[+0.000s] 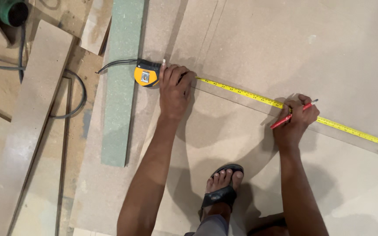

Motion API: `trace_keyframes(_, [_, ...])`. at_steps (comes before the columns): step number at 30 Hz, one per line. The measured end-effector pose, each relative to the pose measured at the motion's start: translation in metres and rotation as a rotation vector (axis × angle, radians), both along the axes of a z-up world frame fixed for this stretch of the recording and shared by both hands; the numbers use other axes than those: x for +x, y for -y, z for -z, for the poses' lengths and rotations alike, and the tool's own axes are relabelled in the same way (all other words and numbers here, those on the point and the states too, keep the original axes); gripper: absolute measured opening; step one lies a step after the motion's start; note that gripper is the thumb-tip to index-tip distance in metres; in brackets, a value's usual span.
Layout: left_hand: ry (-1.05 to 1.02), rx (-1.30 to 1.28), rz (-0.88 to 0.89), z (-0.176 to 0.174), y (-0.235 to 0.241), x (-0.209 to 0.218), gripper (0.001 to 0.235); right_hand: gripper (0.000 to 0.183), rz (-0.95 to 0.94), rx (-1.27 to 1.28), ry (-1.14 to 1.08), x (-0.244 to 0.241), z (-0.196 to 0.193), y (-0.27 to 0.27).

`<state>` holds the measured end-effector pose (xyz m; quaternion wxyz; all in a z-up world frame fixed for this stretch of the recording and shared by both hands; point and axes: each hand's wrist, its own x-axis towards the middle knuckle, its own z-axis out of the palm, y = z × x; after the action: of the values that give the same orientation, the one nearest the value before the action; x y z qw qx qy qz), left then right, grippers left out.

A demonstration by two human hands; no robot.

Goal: The person uses a tape measure and a red pencil to mark measurements on a tiled floor. They repeatedly extend the tape measure, align it with the floor tiles, and make marks at specific intervals.

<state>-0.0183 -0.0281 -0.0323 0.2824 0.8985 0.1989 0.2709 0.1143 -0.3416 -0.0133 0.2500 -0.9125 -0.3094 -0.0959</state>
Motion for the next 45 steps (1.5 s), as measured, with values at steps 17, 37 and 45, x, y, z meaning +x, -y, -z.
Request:
trace_keyframes(17, [-0.012, -0.006, 0.0, -0.002, 0.0, 0.0, 0.029, 0.018, 0.007, -0.009, 0.002, 0.003, 0.008, 0.005])
trace_keyframes(37, [0.005, 0.094, 0.058, 0.0, 0.006, 0.0, 0.023, 0.036, 0.12, 0.225, -0.021, 0.008, -0.003, 0.072])
trace_keyframes(45, [-0.037, 0.124, 0.055, 0.001, 0.013, 0.0, 0.018, 0.03, 0.117, 0.155, -0.001, 0.02, 0.006, 0.092])
